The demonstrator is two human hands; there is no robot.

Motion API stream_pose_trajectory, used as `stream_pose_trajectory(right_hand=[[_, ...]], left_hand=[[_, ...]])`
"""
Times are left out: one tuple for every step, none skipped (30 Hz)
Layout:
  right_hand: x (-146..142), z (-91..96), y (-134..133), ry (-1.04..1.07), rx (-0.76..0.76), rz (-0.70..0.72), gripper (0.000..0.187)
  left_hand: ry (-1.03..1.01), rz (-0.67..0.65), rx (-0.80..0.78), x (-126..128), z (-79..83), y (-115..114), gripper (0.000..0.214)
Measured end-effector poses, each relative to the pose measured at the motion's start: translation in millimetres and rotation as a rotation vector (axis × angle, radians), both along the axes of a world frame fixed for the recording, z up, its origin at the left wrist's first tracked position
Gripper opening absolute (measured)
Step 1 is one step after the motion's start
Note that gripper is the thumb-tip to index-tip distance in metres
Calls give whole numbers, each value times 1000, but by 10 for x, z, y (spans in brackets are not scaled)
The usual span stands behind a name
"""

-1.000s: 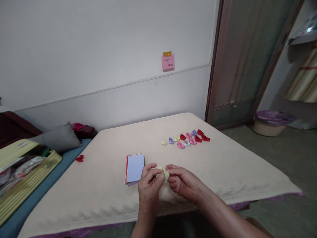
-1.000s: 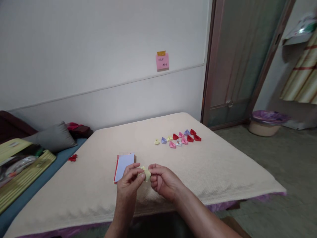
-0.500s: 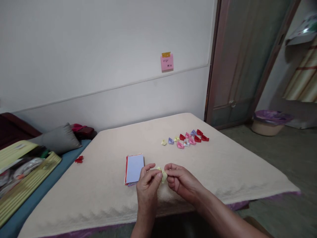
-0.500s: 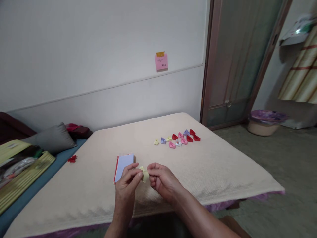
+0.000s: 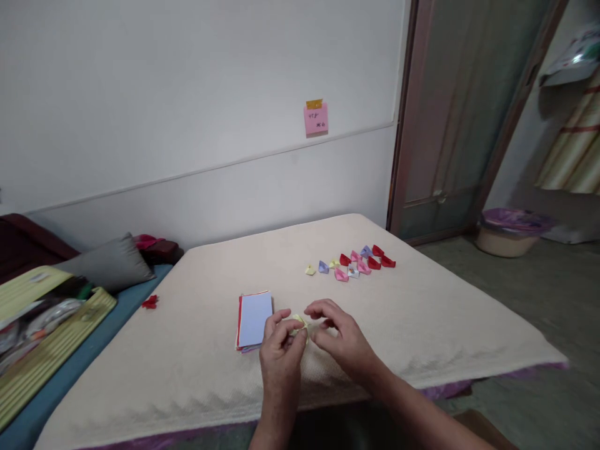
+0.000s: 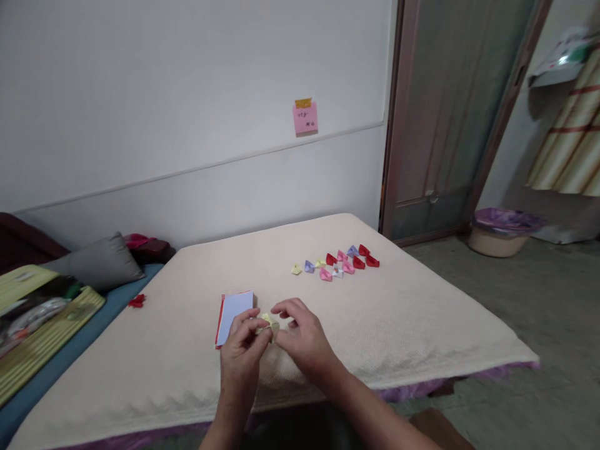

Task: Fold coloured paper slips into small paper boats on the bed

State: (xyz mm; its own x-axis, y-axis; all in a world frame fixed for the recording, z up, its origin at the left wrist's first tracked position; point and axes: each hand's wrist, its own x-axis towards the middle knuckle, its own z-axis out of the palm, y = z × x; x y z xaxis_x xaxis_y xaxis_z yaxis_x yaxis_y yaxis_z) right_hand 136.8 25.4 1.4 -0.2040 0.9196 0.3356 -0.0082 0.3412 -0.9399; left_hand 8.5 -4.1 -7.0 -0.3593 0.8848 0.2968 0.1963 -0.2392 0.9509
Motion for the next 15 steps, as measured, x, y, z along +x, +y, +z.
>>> stream_pose_trajectory(right_hand=[[-4,12,-22,-67,123,-27,27],[-9,16,-41,-116,215,-47,26],[-14,13,-57,-155,279,-61,25],[-17,4,-67,-187,325,-76,24],[-18,-9,-72,-217,360,-93,22],[-18,-23,-73,-243,391,-110,20],[-16,-38,-71,-270,422,-126,20],[-13,-52,-68,-298,451,-143,19],[-10,-64,-64,-327,478,-160,19],[-6,-74,-61,-357,503,-178,18],[-3,-82,-59,-386,525,-196,19],[0,-88,-59,-414,549,-213,19],[3,-93,-59,-438,569,-228,19],[5,-97,-59,-458,586,-241,19],[7,-102,-59,-474,600,-251,19]], left_hand=[[30,8,12,5,1,-8,4],[61,10,23,10,6,-18,5],[89,7,30,16,14,-29,7],[112,-6,30,21,23,-39,8],[129,-17,29,25,31,-48,9],[140,-25,30,28,37,-54,9],[153,-33,31,30,39,-58,9],[166,-38,34,30,37,-60,9],[180,-38,37,29,32,-59,10],[195,-36,42,29,25,-58,10],[210,-35,44,28,18,-55,11],[224,-35,43,27,10,-52,11],[235,-32,44,28,5,-50,11],[243,-28,45,28,2,-49,11],[250,-26,43,28,1,-48,12]])
